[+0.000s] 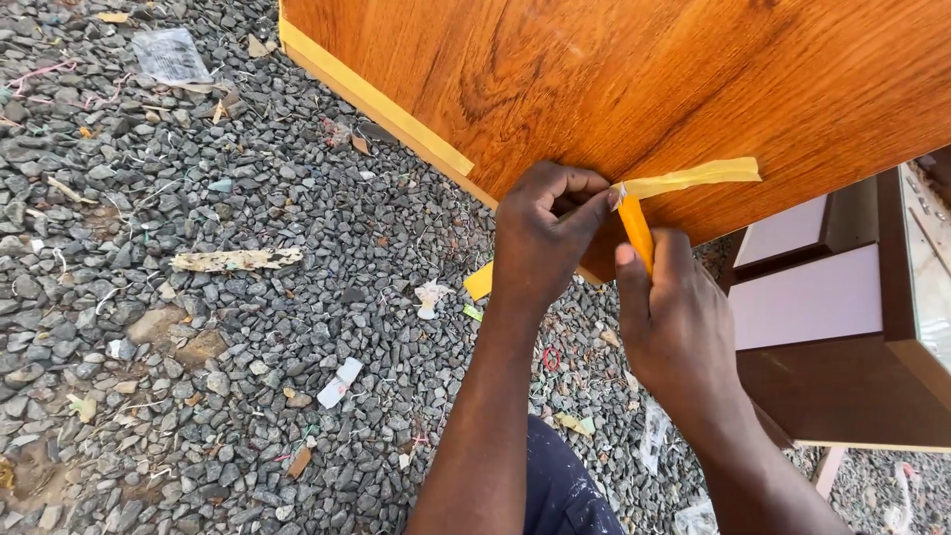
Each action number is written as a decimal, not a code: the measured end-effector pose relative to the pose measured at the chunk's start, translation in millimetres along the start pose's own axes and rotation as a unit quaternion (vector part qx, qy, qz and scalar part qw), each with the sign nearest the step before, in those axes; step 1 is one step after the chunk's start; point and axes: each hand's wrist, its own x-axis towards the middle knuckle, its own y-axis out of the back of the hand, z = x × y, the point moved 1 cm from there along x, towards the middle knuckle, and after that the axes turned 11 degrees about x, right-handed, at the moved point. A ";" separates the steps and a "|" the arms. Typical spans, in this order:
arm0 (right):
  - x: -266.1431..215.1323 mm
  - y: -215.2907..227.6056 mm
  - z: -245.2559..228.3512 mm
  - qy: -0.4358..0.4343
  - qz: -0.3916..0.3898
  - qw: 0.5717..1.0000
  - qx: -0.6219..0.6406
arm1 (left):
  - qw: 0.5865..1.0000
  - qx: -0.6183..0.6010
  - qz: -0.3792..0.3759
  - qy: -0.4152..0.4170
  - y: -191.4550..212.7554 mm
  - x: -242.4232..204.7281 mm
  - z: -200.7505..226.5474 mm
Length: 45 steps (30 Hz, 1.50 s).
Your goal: Applying masking tape to the edges of a wooden cabinet and trimming it with a utility knife.
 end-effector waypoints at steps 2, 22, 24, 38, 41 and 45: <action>4.2 -1.9 -2.8 -0.042 -0.003 0.997 -0.062 | 1.000 -0.013 -0.007 0.004 -0.8 -0.9 -1.2; 27.9 25.0 25.9 0.237 0.286 0.928 0.034 | 0.992 0.000 -0.102 -0.075 11.0 -3.3 -18.3; 36.0 27.9 25.7 0.255 0.304 0.918 0.023 | 0.992 0.006 -0.108 -0.067 15.0 -2.5 -20.0; 37.0 23.2 24.6 0.277 0.325 0.903 0.041 | 0.998 -0.013 -0.055 0.028 75.0 3.1 -21.5; 34.1 26.0 16.8 0.298 0.348 0.885 0.085 | 0.999 -0.008 -0.035 0.022 80.8 3.4 -19.1; 44.3 22.2 32.6 0.298 0.368 0.880 0.043 | 0.998 -0.036 -0.015 0.044 79.2 3.8 -16.7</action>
